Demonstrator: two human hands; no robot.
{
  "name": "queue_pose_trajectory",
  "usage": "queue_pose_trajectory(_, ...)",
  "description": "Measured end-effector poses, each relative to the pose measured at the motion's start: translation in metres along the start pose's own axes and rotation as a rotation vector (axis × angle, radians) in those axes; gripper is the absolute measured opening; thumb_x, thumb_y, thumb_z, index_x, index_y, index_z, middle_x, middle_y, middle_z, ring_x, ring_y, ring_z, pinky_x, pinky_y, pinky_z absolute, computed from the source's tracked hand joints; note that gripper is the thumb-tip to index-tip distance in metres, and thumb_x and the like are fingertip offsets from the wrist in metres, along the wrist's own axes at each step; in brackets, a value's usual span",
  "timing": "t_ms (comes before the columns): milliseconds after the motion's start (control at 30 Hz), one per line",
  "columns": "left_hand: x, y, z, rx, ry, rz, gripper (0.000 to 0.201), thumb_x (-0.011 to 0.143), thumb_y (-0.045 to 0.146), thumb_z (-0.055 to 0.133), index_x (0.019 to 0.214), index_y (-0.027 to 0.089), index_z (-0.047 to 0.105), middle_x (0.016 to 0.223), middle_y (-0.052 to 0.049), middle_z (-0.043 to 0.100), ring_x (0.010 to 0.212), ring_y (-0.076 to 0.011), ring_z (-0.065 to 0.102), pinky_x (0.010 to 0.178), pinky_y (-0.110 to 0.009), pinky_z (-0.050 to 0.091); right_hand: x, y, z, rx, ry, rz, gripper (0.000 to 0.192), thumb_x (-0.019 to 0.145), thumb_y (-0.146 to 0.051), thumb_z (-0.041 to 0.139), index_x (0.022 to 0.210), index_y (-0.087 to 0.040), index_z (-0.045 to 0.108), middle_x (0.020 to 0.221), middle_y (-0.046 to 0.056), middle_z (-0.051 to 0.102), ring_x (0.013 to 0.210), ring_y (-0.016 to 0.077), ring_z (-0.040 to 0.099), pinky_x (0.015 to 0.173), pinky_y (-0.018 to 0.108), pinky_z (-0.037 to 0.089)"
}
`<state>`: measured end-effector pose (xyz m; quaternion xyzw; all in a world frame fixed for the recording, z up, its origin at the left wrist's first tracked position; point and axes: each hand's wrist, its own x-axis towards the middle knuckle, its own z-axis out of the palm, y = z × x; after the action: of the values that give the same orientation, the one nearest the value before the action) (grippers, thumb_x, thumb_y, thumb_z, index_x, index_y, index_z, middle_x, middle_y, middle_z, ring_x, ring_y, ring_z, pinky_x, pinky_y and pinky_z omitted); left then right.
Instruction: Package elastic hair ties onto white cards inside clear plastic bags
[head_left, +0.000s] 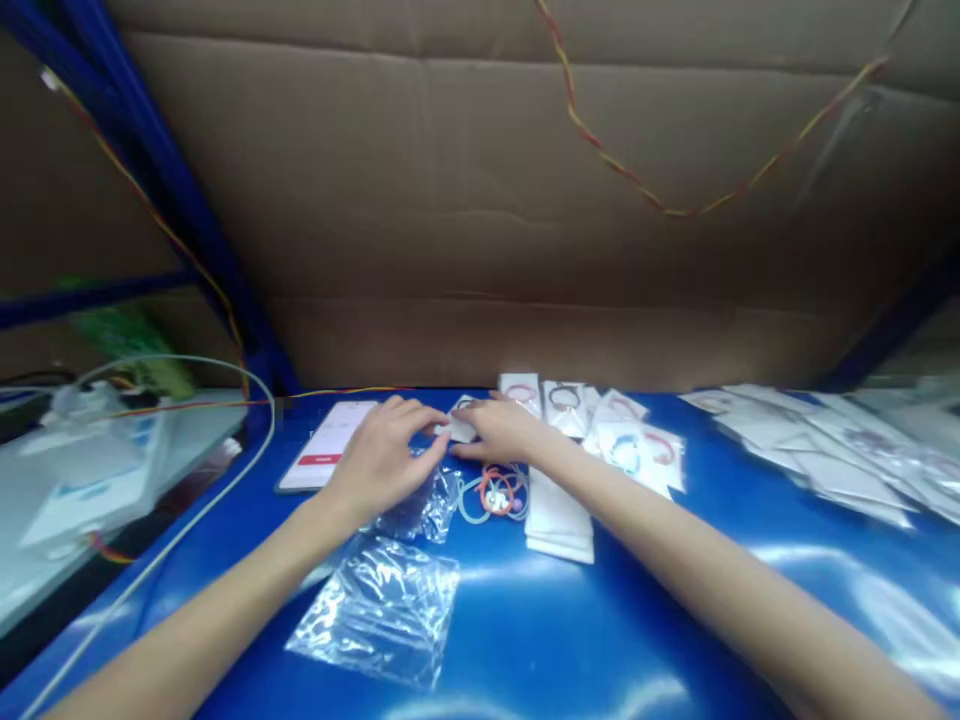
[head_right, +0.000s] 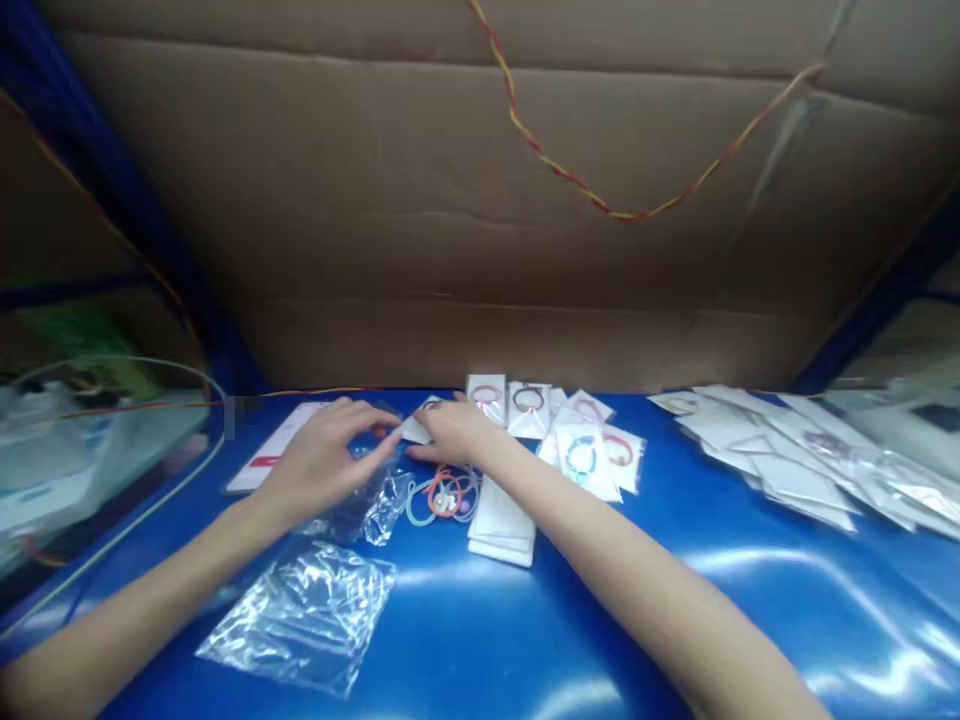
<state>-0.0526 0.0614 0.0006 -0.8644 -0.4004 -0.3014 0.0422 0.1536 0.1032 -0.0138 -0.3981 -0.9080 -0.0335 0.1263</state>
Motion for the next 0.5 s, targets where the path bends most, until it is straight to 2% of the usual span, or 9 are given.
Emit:
queue_pose_trajectory(67,0.0,-0.001,0.0,0.009,0.017,0.004,0.017,0.095,0.029,0.059,0.096,0.02,0.073,0.09,-0.006,0.074,0.085,-0.0239,0.062,0.082,-0.039,0.046,0.005,-0.001,0.002,0.004,-0.036,-0.006,0.035,0.09,-0.034,0.07,0.118,-0.014,0.07,0.111,0.016,0.077,0.1,0.0293,0.073,0.091,0.038,0.052)
queue_pose_trajectory(167,0.0,-0.001,-0.001,0.008,0.074,-0.01,0.018,0.095,0.031,0.06,0.098,0.02,0.073,0.09,-0.006,0.074,0.086,-0.024,0.063,0.083,-0.039,0.047,0.005,-0.001,0.001,0.012,-0.029,0.017,0.036,0.086,-0.023,0.069,0.121,-0.015,0.069,0.112,0.016,0.077,0.097,0.0296,0.074,0.082,0.035,0.054)
queue_pose_trajectory(267,0.001,0.0,-0.001,0.003,0.162,-0.061,0.019,0.095,0.032,0.06,0.105,0.019,0.072,0.091,-0.006,0.073,0.088,-0.0248,0.064,0.084,-0.039,0.048,0.003,0.003,-0.004,0.038,0.047,0.082,0.033,0.091,-0.014,0.058,0.121,-0.016,0.07,0.116,0.016,0.077,0.101,0.0284,0.073,0.086,0.036,0.054)
queue_pose_trajectory(367,0.003,0.0,-0.002,0.012,0.222,-0.086,0.022,0.096,0.033,0.06,0.111,0.02,0.067,0.105,-0.007,0.072,0.099,-0.0266,0.064,0.092,-0.042,0.049,0.0,0.012,-0.012,0.089,0.159,0.133,0.04,0.095,-0.01,0.049,0.129,-0.017,0.067,0.129,0.014,0.073,0.114,0.0252,0.069,0.098,0.037,0.052)
queue_pose_trajectory(433,0.003,0.0,-0.001,0.015,0.231,-0.102,0.026,0.095,0.034,0.062,0.116,0.019,0.063,0.114,-0.009,0.07,0.107,-0.0278,0.063,0.098,-0.044,0.048,-0.003,0.018,-0.017,0.129,0.207,0.122,0.042,0.095,-0.01,0.048,0.132,-0.018,0.067,0.133,0.011,0.071,0.118,0.0233,0.068,0.102,0.036,0.05)
queue_pose_trajectory(500,0.003,0.0,-0.001,0.004,0.231,-0.136,0.031,0.092,0.036,0.065,0.118,0.02,0.059,0.115,-0.009,0.067,0.109,-0.0279,0.063,0.099,-0.044,0.05,-0.007,0.022,-0.022,0.165,0.216,0.086,0.039,0.093,-0.011,0.052,0.126,-0.018,0.071,0.127,0.01,0.075,0.113,0.0234,0.07,0.1,0.035,0.052)
